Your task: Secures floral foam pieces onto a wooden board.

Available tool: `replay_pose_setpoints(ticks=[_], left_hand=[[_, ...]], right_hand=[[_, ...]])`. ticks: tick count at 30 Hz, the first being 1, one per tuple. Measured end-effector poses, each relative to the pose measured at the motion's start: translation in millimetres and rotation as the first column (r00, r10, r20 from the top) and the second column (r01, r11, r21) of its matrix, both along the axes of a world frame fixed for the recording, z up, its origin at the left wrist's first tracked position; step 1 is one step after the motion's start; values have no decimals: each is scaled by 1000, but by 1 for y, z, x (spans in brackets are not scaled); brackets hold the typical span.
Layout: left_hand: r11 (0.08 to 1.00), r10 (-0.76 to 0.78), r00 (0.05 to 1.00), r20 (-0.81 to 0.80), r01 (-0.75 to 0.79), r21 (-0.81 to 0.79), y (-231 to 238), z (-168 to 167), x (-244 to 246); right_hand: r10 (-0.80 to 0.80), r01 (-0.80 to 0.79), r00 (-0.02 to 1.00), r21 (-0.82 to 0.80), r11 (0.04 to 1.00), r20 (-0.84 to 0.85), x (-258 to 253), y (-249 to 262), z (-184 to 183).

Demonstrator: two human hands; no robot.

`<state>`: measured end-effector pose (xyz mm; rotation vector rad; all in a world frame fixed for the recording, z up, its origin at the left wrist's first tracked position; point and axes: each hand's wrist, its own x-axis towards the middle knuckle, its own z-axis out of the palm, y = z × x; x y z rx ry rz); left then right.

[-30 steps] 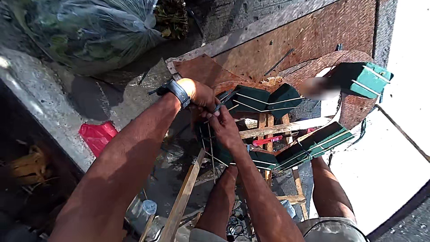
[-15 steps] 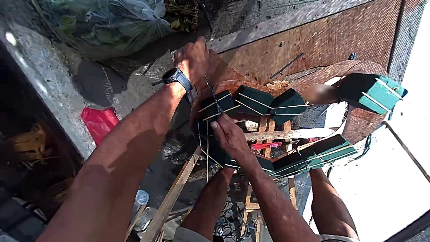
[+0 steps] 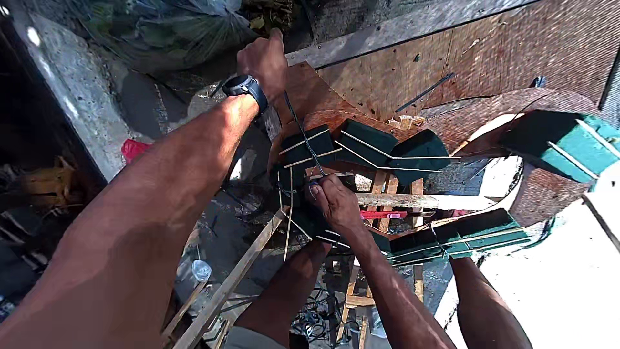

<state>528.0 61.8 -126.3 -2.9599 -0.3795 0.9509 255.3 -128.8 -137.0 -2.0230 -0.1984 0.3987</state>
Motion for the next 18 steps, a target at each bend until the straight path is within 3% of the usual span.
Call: replay_pose_setpoints(ticks=[2, 3, 4, 6, 7, 8, 10, 12, 14, 16, 18], left_hand=[[991, 68, 992, -108, -80, -106, 25, 25, -18], [965, 68, 987, -148, -102, -241, 40, 42, -24], [891, 77, 980, -182, -150, -428, 47, 61, -38], [599, 90, 978, -191, -206, -774, 37, 86, -100], [503, 67, 985, -157, -170, -848, 21, 93, -129], [475, 55, 994, -95, -110, -873, 4, 94, -156], [558, 158, 982, 102, -3, -830, -24, 83, -203], [579, 317, 933, 169, -49, -814, -36, 74, -225], [568, 372, 914, 161, -87, -819, -43, 68, -233], [607, 382, 904, 190, -91, -789, -52, 60, -237], [590, 436, 884, 171, -137, -796, -59, 61, -248]], right_hand=[[55, -54, 998, 18, 998, -36, -3, -15, 15], [54, -54, 997, 5, 999, -61, 3, -23, 27], [41, -45, 992, -25, 999, -121, 7, -29, 43], [36, -56, 933, -44, 997, -357, 22, -35, 78], [90, -94, 867, 17, 995, -490, 40, -34, 91], [155, -118, 803, 100, 988, -575, 59, -32, 101], [255, -102, 733, 269, 958, -630, 92, -28, 111], [200, 181, 648, 404, 897, -735, 109, -29, 107], [105, 428, 593, 422, 799, -799, 121, -30, 103], [140, 438, 623, 491, 753, -769, 134, -26, 108], [38, 318, 740, 399, 860, -671, 133, -24, 118]])
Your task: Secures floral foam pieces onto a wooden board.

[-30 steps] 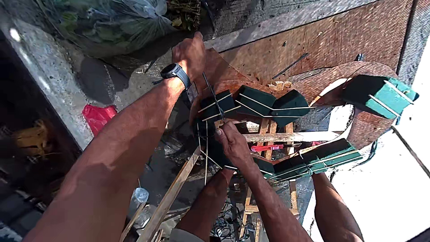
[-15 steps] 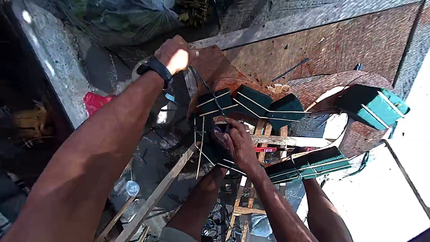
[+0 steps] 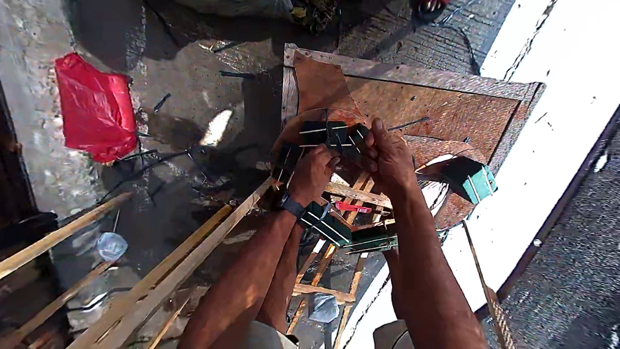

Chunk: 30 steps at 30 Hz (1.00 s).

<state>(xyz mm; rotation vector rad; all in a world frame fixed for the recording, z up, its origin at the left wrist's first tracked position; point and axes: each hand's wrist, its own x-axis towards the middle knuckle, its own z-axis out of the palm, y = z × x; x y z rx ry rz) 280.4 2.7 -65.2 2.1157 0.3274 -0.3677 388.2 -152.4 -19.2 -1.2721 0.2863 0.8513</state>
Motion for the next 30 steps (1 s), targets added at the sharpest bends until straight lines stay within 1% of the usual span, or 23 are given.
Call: replay_pose_setpoints(ticks=[1, 3, 4, 6, 7, 8, 9, 10, 11, 13, 14, 17, 19, 21, 22, 23, 24, 25, 26, 27, 28, 29, 30], left_hand=[[999, 38, 999, -9, -38, -37, 0, 2, -1], [976, 139, 989, -51, -146, -162, 6, 10, 2], [946, 212, 975, -70, -223, -234, 11, 12, 6], [862, 339, 938, -72, -340, -376, 25, 14, 18], [844, 350, 935, -59, -342, -413, 34, 14, 27], [866, 323, 946, -30, -308, -394, 44, 14, 38], [907, 267, 964, -14, -256, -336, 53, 16, 48], [929, 212, 977, -30, -211, -305, 60, 20, 58], [939, 162, 986, -46, -169, -301, 64, 24, 68], [939, 61, 995, -79, -84, -334, 74, 32, 82], [928, 7, 994, -107, -47, -370, 78, 36, 85], [856, -99, 978, -182, -9, -516, 83, 41, 80], [858, -86, 974, -210, -35, -512, 82, 40, 77], [855, 32, 979, -201, -131, -502, 79, 39, 75], [853, 98, 981, -169, -170, -493, 78, 36, 74], [869, 130, 984, -122, -173, -463, 77, 32, 72], [900, 95, 993, -63, -113, -421, 75, 26, 67], [922, -11, 1000, -20, 2, -388, 73, 18, 59], [920, -127, 992, -17, 111, -377, 68, 10, 48], [907, -182, 983, -32, 156, -392, 59, 1, 34], [909, -166, 985, -41, 137, -394, 50, -4, 20], [927, -81, 996, -33, 63, -370, 42, -6, 8], [939, 37, 999, -32, -46, -341, 34, -4, -2]], right_hand=[[62, -32, 989, -217, 976, 133, -1, 0, -2], [338, -135, 902, -569, 811, 267, -6, -2, -8], [432, -183, 871, -664, 725, 232, -13, 1, -11], [504, -323, 864, -742, 588, 24, -37, 12, -15], [478, -399, 873, -710, 580, -100, -48, 20, -20], [411, -440, 889, -620, 649, -200, -56, 30, -27], [299, -403, 913, -491, 773, -279, -65, 41, -39], [138, -268, 921, -335, 903, -364, -73, 53, -49], [-22, -71, 893, -188, 980, -449, -78, 63, -55], [-234, 267, 777, -32, 963, -584, -81, 71, -56], [-259, 349, 732, 21, 937, -630, -82, 67, -54], [-110, 439, 677, 280, 854, -727, -76, 50, -59], [-53, 454, 643, 324, 830, -764, -64, 53, -61], [-91, 400, 698, 281, 872, -710, -60, 62, -53], [-81, 258, 793, 213, 942, -604, -61, 61, -43], [18, 5, 901, 54, 999, -434, -64, 56, -30], [224, -271, 937, -157, 950, -268, -66, 46, -17], [441, -474, 880, -311, 824, -174, -63, 35, -3], [578, -575, 808, -372, 728, -118, -57, 24, 7], [617, -599, 784, -349, 721, -69, -49, 14, 14], [569, -559, 822, -249, 791, -38, -41, 6, 15], [467, -470, 882, -124, 874, -57, -34, 1, 10], [356, -367, 926, -74, 927, -129, -29, 0, 3]])
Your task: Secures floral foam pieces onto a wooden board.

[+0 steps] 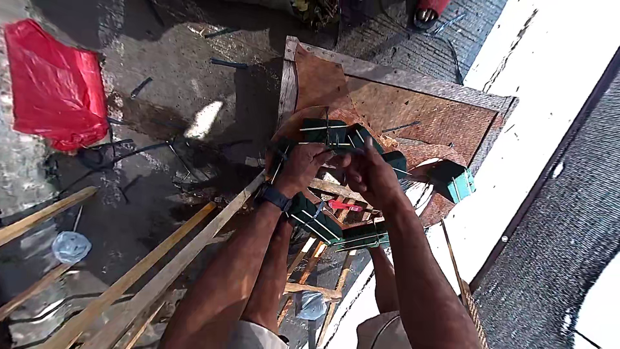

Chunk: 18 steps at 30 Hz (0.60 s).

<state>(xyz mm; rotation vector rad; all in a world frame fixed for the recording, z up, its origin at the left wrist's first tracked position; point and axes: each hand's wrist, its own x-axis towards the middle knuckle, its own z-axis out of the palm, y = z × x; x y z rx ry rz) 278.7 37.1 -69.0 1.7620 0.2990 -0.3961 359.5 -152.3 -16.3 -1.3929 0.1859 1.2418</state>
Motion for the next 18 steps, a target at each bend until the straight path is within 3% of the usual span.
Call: replay_pose_setpoints(ticks=[2, 3, 5, 6, 7, 8, 9, 10, 11, 12, 13, 14, 15, 16, 18], left_hand=[[981, 191, 981, -25, -192, -8, -15, -1, -6], [964, 261, 964, -55, -263, -39, -20, -2, -5], [902, 412, 894, -178, -427, -59, -27, -3, 2], [870, 455, 845, -280, -490, -65, -27, -5, 9], [867, 431, 821, -373, -492, -81, -24, -4, 17], [875, 370, 825, -427, -464, -139, -19, -4, 23], [870, 316, 846, -429, -439, -225, -14, -3, 25], [845, 306, 864, -400, -440, -305, -11, -2, 23], [816, 348, 867, -357, -468, -340, -12, -3, 17], [816, 413, 861, -298, -495, -298, -18, -5, 8], [857, 449, 866, -220, -487, -166, -26, -6, -4], [892, 451, 878, -159, -448, 59, -39, -6, -16], [871, 447, 885, -129, -398, 290, -56, -8, -29], [827, 440, 887, -144, -337, 450, -73, -13, -39], [828, 412, 871, -267, -236, 509, -93, -21, -54]], right_hand=[[-163, 150, 984, -165, 975, -72, 9, 9, -22], [-225, 202, 964, -161, 966, -142, 12, 19, -34], [-297, 312, 916, 12, 950, -270, 16, 38, -49], [-235, 257, 948, 79, 963, -216, 18, 43, -52], [-70, 72, 997, 69, 995, -41, 22, 45, -52], [226, -219, 954, -58, 974, 199, 31, 45, -50], [555, -485, 761, -273, 831, 336, 44, 43, -42], [751, -609, 561, -442, 659, 348, 55, 43, -36], [812, -645, 480, -495, 583, 332, 64, 41, -32], [801, -655, 527, -465, 596, 284, 75, 40, -26], [711, -617, 676, -379, 690, 192, 85, 42, -25], [505, -485, 863, -260, 835, 13, 93, 46, -28], [226, -266, 948, -169, 949, -226, 100, 53, -34], [-36, -30, 920, -163, 986, -390, 105, 62, -44], [-334, 234, 845, -273, 933, -417, 114, 90, -62]])
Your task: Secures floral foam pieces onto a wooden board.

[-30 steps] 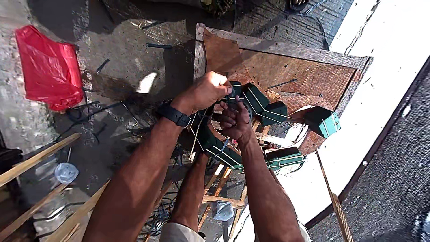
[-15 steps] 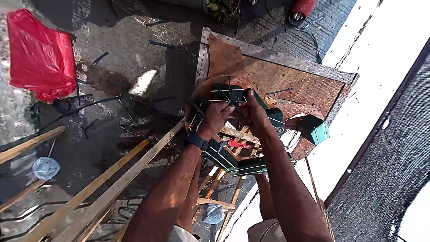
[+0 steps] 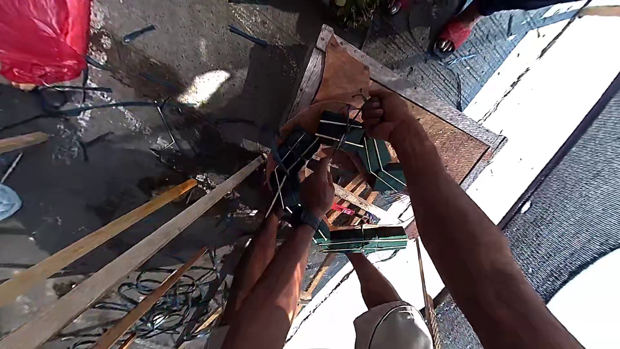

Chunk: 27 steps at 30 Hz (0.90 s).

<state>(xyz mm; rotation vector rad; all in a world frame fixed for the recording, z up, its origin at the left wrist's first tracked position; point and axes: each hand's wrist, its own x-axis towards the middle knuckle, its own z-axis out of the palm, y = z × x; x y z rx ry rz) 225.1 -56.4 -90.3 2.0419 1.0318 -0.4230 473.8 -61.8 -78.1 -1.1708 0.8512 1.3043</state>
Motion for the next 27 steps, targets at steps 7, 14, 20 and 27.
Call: replay_pose_setpoints(ticks=[7, 14, 20, 27], left_hand=[[995, 103, 973, 207, -103, -12, -25, -27, -33], [978, -157, 976, 148, 133, 159, -20, 6, -48], [717, -695, 716, 61, 697, -19, -98, -11, -82], [440, -896, 443, 35, 896, -61, -106, -56, -61]], right_hand=[[-43, 124, 979, -417, 900, 200, -1, 53, -47], [331, -242, 890, -290, 926, 314, -1, 35, -32], [721, -646, 586, -324, 692, 371, 19, 4, 17], [768, -731, 488, -288, 619, 415, 11, -34, 53]])
